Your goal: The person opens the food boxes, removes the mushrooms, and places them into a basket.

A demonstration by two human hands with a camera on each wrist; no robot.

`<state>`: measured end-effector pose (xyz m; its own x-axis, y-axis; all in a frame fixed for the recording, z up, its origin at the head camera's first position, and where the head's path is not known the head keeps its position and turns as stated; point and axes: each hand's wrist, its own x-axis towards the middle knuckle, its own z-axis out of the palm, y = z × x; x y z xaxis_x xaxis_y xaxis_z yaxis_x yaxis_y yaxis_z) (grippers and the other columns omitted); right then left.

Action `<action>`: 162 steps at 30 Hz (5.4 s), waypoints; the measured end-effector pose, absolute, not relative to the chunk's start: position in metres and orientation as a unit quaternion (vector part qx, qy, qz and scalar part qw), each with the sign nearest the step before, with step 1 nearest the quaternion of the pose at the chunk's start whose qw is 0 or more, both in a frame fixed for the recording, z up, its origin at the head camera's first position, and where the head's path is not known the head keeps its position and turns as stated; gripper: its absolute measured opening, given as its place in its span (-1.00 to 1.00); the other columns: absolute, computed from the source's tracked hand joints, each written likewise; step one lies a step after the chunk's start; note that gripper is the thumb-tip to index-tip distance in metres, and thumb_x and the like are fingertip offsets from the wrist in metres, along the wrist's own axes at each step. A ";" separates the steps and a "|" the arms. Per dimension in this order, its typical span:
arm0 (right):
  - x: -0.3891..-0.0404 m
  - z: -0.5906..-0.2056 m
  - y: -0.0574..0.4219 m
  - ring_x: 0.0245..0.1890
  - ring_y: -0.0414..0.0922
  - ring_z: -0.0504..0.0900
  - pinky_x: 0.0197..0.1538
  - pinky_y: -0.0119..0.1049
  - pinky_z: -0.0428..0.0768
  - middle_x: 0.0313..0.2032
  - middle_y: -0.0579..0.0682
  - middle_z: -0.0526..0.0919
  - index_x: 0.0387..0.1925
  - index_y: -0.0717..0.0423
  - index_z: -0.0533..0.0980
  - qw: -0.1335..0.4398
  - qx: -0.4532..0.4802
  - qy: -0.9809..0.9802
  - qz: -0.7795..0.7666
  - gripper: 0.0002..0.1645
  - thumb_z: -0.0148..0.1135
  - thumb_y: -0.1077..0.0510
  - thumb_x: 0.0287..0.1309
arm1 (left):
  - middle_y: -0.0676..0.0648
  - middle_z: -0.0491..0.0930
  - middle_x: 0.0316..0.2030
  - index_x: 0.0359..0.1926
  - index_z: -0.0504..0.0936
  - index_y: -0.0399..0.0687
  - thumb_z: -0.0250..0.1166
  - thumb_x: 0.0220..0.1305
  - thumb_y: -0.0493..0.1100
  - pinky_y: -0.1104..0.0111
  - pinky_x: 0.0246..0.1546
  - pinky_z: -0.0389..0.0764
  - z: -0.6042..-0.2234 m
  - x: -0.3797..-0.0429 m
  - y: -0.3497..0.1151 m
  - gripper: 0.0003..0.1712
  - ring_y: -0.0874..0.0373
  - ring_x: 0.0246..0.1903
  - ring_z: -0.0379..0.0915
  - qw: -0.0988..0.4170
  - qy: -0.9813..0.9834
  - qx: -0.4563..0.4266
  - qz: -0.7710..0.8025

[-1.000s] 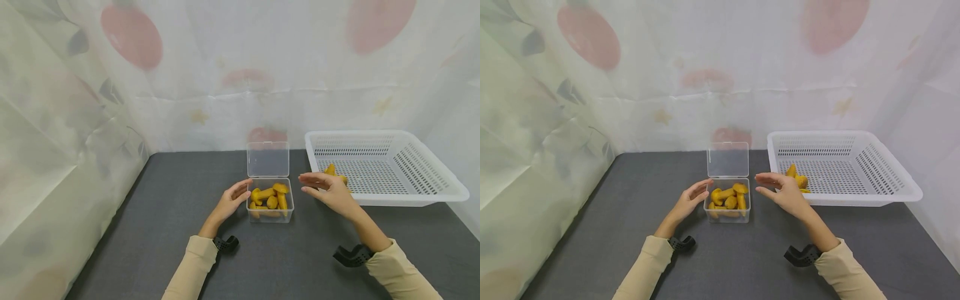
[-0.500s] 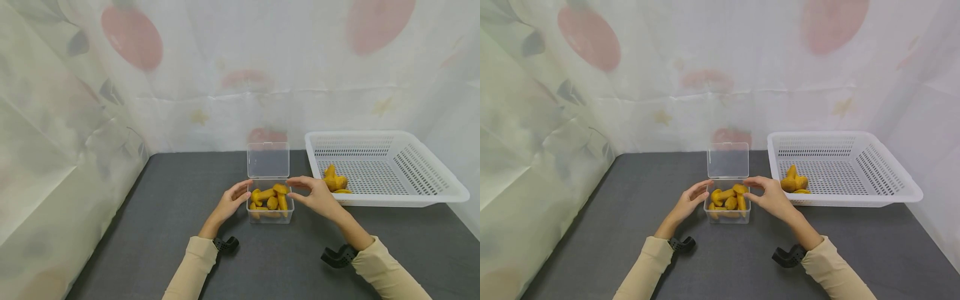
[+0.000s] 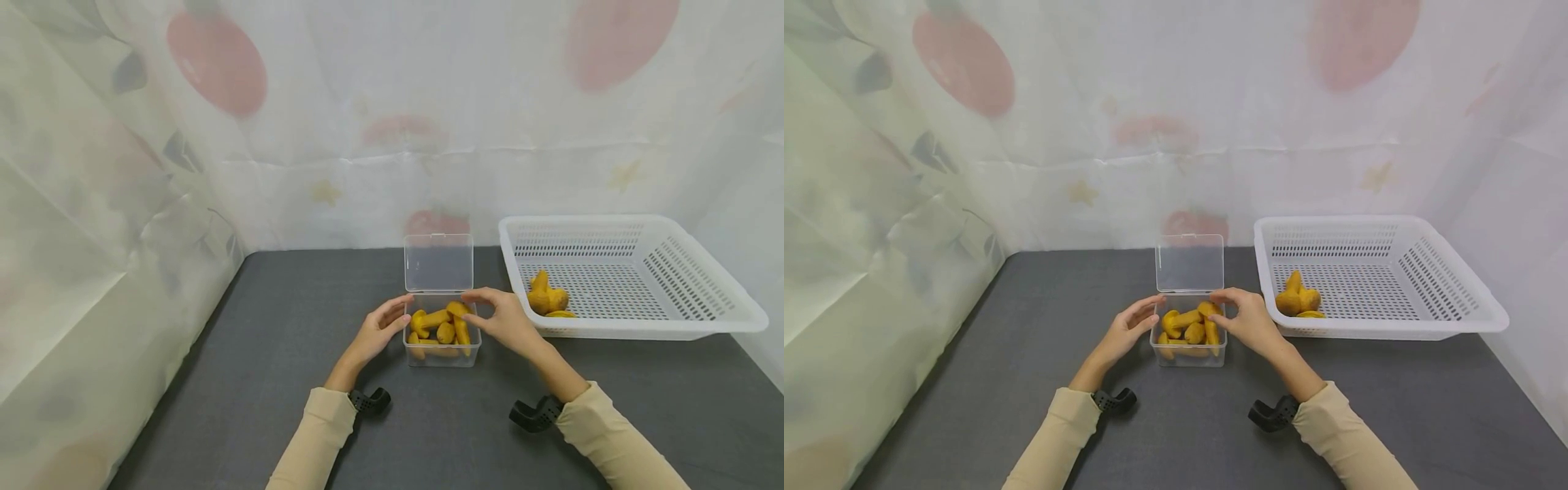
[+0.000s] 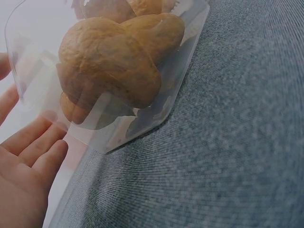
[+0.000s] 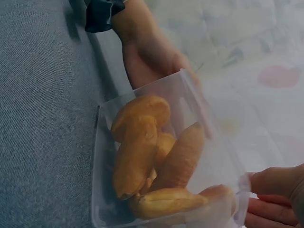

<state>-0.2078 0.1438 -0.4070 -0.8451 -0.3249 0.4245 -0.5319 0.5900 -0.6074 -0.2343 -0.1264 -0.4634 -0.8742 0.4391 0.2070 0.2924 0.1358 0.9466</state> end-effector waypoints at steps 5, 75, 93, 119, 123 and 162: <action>-0.211 -0.410 0.141 -0.11 0.09 0.70 0.02 0.07 0.65 -0.11 0.17 0.73 -0.06 0.25 0.62 0.144 0.234 -0.890 0.364 -0.58 0.45 0.26 -0.03 | -0.24 0.32 0.38 0.36 0.33 -0.12 0.09 0.44 -0.18 0.01 0.41 0.29 -0.463 -0.234 -0.126 -0.49 -0.13 0.42 0.20 0.062 0.751 0.241 0.611; -0.220 -0.372 0.207 -0.33 -0.69 0.61 -0.19 -0.78 0.56 -0.31 -0.56 0.63 -0.29 0.46 0.66 0.351 0.160 -0.768 0.510 -0.75 0.34 0.57 -0.12 | -0.32 0.32 0.36 0.36 0.32 -0.19 0.10 0.43 -0.20 0.00 0.39 0.29 -0.466 -0.237 -0.127 -0.48 -0.18 0.42 0.19 0.055 0.741 0.253 0.620; -0.240 -0.370 0.237 -0.39 -0.50 0.68 -0.23 -0.96 0.35 -0.24 0.42 0.71 -0.21 0.46 0.64 0.318 0.081 -0.851 0.409 -0.78 0.30 0.45 0.03 | -0.32 0.31 0.36 0.36 0.32 -0.18 0.10 0.43 -0.18 -0.02 0.40 0.26 -0.466 -0.236 -0.127 -0.47 -0.18 0.42 0.18 0.061 0.740 0.250 0.622; -0.207 -0.362 0.209 -0.34 -0.86 0.45 -0.25 -0.85 0.48 -0.32 0.31 0.75 -0.24 0.36 0.67 0.248 0.170 -0.855 0.422 -0.79 0.37 0.40 -0.01 | -0.27 0.33 0.36 0.36 0.33 -0.14 0.10 0.43 -0.18 -0.05 0.43 0.25 -0.461 -0.233 -0.126 -0.48 -0.15 0.43 0.17 0.059 0.751 0.242 0.611; -0.203 -0.360 0.205 -0.36 -0.84 0.46 -0.32 -0.81 0.49 -0.31 0.28 0.76 -0.25 0.33 0.68 0.227 0.169 -0.863 0.418 -0.79 0.38 0.37 0.00 | -0.27 0.33 0.36 0.36 0.33 -0.14 0.10 0.43 -0.18 -0.04 0.42 0.25 -0.462 -0.233 -0.127 -0.49 -0.15 0.43 0.18 0.059 0.751 0.243 0.611; -0.212 -0.379 0.147 -0.06 0.16 0.69 0.02 -0.05 0.68 -0.05 0.24 0.72 -0.02 0.32 0.60 -0.029 0.386 -0.812 0.436 -0.60 0.37 0.29 0.06 | -0.29 0.33 0.36 0.36 0.32 -0.18 0.09 0.43 -0.21 -0.03 0.41 0.27 -0.461 -0.233 -0.127 -0.48 -0.17 0.41 0.19 0.058 0.749 0.242 0.614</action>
